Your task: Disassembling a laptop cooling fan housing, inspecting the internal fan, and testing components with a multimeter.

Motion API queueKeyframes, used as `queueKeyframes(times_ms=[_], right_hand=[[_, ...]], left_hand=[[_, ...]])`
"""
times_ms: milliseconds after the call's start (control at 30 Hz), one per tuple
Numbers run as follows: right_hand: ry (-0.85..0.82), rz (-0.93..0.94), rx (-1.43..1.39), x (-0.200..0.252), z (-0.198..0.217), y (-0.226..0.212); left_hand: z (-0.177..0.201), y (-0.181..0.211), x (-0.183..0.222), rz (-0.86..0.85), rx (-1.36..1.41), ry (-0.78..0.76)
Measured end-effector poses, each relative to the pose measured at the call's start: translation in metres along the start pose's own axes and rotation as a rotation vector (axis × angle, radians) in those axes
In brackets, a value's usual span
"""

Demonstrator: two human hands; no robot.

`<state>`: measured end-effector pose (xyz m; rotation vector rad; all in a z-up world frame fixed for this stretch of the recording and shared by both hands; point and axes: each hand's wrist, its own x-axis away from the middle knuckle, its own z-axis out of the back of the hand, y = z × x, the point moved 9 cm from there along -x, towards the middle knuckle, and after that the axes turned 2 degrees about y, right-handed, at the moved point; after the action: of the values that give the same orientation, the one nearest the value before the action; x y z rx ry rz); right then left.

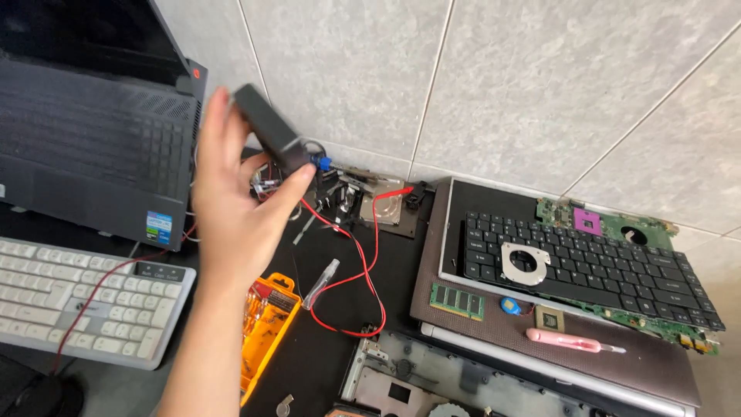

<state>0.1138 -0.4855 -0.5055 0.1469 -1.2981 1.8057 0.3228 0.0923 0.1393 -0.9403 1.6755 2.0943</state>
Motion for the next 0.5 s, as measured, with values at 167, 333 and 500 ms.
queueKeyframes(times_ms=[167,333,500], right_hand=[[-0.022,0.029,-0.010,0.002,-0.008,-0.020],[-0.036,0.036,-0.007,0.010,-0.006,-0.017],[-0.051,0.049,-0.007,0.014,-0.005,-0.019]], left_hand=[[0.026,0.042,0.019,-0.017,0.375,-0.028],[0.040,0.043,0.047,0.176,0.665,-0.076],[0.035,0.046,0.085,0.303,0.979,-0.195]])
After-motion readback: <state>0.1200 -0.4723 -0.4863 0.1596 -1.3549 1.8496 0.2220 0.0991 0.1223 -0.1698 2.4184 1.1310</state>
